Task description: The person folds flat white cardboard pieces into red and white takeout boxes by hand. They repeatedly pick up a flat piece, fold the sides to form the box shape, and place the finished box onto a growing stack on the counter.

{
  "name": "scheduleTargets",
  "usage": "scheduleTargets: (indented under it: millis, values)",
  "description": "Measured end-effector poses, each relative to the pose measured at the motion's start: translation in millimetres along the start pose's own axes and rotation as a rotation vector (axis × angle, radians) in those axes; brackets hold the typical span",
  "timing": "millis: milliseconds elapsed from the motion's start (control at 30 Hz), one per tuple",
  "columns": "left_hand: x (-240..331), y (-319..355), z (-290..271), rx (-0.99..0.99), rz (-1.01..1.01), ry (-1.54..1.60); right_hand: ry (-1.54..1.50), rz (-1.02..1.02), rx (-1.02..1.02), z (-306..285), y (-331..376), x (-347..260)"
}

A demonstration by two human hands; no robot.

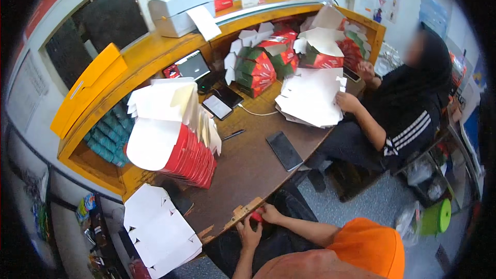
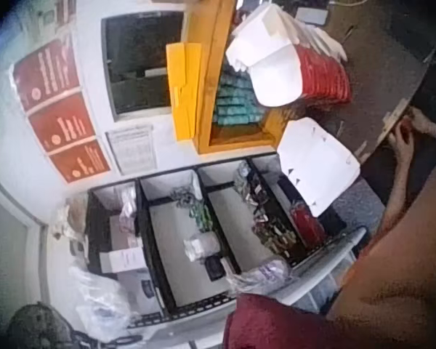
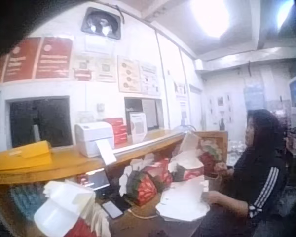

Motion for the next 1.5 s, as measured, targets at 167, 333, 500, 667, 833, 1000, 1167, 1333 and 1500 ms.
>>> scheduleTargets:
  millis: [167,333,500,667,833,1000,1167,1333,1500]
  values:
    - [-2.7,-5.8,-3.2,0.031,-0.003,0.107,-0.056,-0.001,-0.178,9.8,-2.0,-15.9]
    - [-10.4,1.8,7.2,-0.086,-0.103,-0.004,-0.064,-0.089,-0.134,8.7,-12.0,-25.8]
    - [0.1,2.6,8.3,-0.222,0.024,-0.092,0.001,-0.241,-0.103,-1.6,-26.9,-49.8]
    - [4.2,2.8,6.7,-0.221,0.116,-0.039,-0.184,0.076,-0.365,-9.8,-45.3,-12.5]
    - [24.2,5.1,-14.3,-0.128,0.266,0.037,-0.355,-0.222,-0.13,-17.8,-27.2,-17.5]
    - [19.9,12.3,-19.6,-0.188,0.143,0.125,0.162,-0.054,-0.208,-8.1,-32.5,-3.6]
    - [12.7,11.3,-19.3,-0.244,0.068,0.053,0.173,-0.315,-0.15,6.4,-38.2,-5.5]
    - [7.8,12.2,-15.3,-0.279,0.033,0.002,0.364,-0.152,-0.311,15.1,-56.1,12.8]
    - [12.9,9.4,-13.5,-0.269,-0.022,-0.01,0.236,-0.143,-0.379,16.6,-50.7,15.9]
Point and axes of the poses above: each hand's wrist, its own y-axis away from the middle knuckle, its own z-axis out of the palm, x = y × z, the point moved 5 cm from there along -y, towards the middle knuckle, and after that the axes turned 12 degrees about z, right-handed, at the moved point
